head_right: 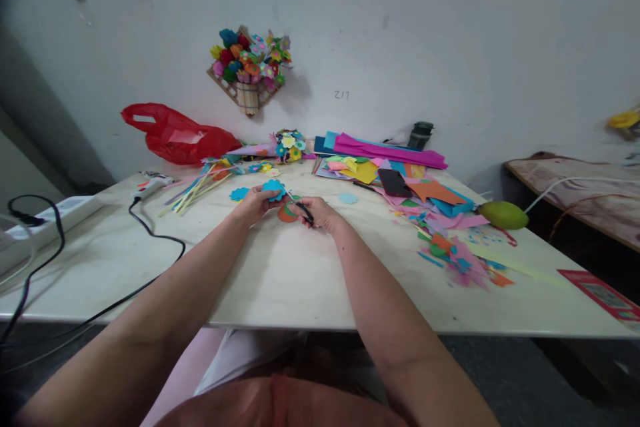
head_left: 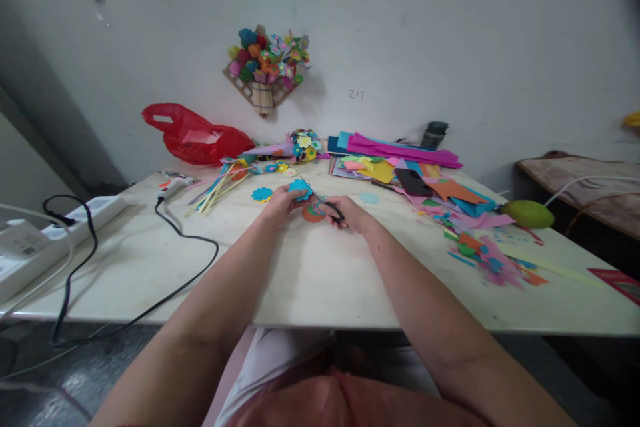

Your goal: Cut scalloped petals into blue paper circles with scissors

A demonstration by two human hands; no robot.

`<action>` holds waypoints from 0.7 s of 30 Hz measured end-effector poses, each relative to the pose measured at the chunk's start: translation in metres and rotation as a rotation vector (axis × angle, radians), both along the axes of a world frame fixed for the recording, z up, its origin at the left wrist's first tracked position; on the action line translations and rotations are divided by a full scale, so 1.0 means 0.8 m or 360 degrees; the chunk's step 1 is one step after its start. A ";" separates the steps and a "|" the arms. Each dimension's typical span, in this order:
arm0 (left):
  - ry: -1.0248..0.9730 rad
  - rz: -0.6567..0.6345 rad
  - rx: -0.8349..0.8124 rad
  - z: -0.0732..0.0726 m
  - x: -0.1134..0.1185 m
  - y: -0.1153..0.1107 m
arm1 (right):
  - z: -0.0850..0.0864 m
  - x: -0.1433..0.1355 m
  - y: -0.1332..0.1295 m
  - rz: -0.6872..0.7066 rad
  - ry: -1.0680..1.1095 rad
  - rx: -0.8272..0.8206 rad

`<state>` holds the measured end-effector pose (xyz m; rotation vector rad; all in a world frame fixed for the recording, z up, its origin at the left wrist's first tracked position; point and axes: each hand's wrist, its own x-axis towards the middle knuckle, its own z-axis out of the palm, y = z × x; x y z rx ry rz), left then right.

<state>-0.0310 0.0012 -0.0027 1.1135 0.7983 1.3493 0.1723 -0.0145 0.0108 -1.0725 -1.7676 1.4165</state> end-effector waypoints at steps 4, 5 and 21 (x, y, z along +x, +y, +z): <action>-0.0010 -0.0003 -0.0006 -0.001 -0.001 0.001 | 0.000 0.000 0.000 -0.0007 0.0000 -0.0012; -0.0009 -0.0001 -0.0015 -0.001 -0.001 0.001 | 0.001 0.000 0.000 -0.0005 0.0001 -0.0013; 0.0173 0.0087 0.0086 0.005 0.000 -0.004 | 0.008 0.004 -0.007 -0.0029 0.0002 -0.0030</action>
